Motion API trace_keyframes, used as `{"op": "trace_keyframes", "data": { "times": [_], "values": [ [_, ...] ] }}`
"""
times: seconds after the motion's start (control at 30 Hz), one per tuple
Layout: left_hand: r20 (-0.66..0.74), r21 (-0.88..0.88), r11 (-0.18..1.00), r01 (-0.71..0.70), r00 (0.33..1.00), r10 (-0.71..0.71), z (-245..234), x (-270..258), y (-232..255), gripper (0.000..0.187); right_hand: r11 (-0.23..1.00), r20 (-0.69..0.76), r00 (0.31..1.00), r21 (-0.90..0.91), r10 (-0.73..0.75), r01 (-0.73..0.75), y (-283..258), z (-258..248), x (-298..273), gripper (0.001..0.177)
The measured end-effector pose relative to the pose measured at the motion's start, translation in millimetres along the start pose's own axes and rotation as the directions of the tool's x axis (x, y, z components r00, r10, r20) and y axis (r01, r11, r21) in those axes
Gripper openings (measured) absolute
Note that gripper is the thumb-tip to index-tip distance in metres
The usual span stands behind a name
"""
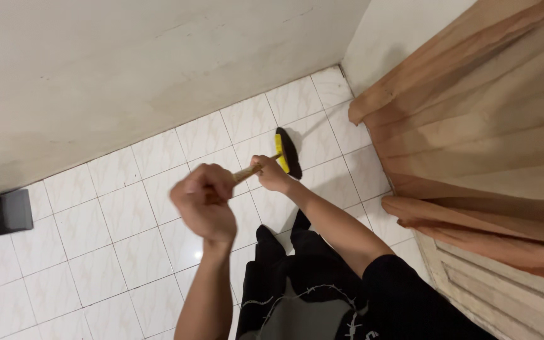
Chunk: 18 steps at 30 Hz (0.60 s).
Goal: The person uses a broom to sweep the tiled floor in a corner, moving dirt toward a dustpan and occasionally tapping the broom against a wooden door.
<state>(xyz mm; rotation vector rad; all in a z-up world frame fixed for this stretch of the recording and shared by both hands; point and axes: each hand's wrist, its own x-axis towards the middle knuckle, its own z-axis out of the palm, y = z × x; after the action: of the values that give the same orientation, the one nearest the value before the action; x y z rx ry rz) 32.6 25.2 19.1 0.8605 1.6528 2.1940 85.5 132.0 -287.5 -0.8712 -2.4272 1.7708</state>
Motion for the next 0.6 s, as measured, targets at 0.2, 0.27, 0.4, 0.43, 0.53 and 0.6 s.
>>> {"op": "trace_keyframes", "data": {
  "times": [0.2, 0.27, 0.4, 0.43, 0.53, 0.6],
  "values": [
    [-0.182, -0.24, 0.969, 0.058, 0.978, -0.104, -44.0, 22.5, 19.9, 0.051, 0.987, 0.08, 0.997, -0.159, 0.011, 0.002, -34.4, -17.6, 10.1, 0.015],
    [-0.183, -0.35, 0.936, 0.041, 0.977, -0.111, -47.8, 29.6, 4.2, 0.049, 0.984, 0.047, 0.996, -0.162, -0.074, 0.081, -13.7, -31.0, 16.8, 0.008],
    [-0.144, -0.405, 0.901, 0.157, 0.962, -0.233, -42.6, 27.2, -43.8, 0.049, 0.945, -0.058, 0.995, -0.322, -0.086, 0.063, 56.1, -57.6, 32.6, 0.01],
    [-0.139, -0.388, 0.892, 0.233, 0.942, -0.306, -37.9, 21.1, -58.3, 0.053, 0.923, -0.046, 0.997, -0.376, 0.067, -0.079, 74.1, -65.6, 32.9, 0.009],
    [-0.03, -0.428, 0.822, 0.374, 0.904, -0.427, -27.2, -8.0, -100.6, 0.055, 0.869, -0.093, 0.981, -0.456, 0.17, -0.194, 119.6, -78.2, 26.7, 0.022],
    [0.008, -0.383, 0.836, 0.392, 0.907, -0.421, -24.5, -30.4, -121.4, 0.051, 0.853, -0.102, 0.967, -0.457, 0.231, -0.252, 139.5, -69.9, 15.2, 0.022]
  ]
}}
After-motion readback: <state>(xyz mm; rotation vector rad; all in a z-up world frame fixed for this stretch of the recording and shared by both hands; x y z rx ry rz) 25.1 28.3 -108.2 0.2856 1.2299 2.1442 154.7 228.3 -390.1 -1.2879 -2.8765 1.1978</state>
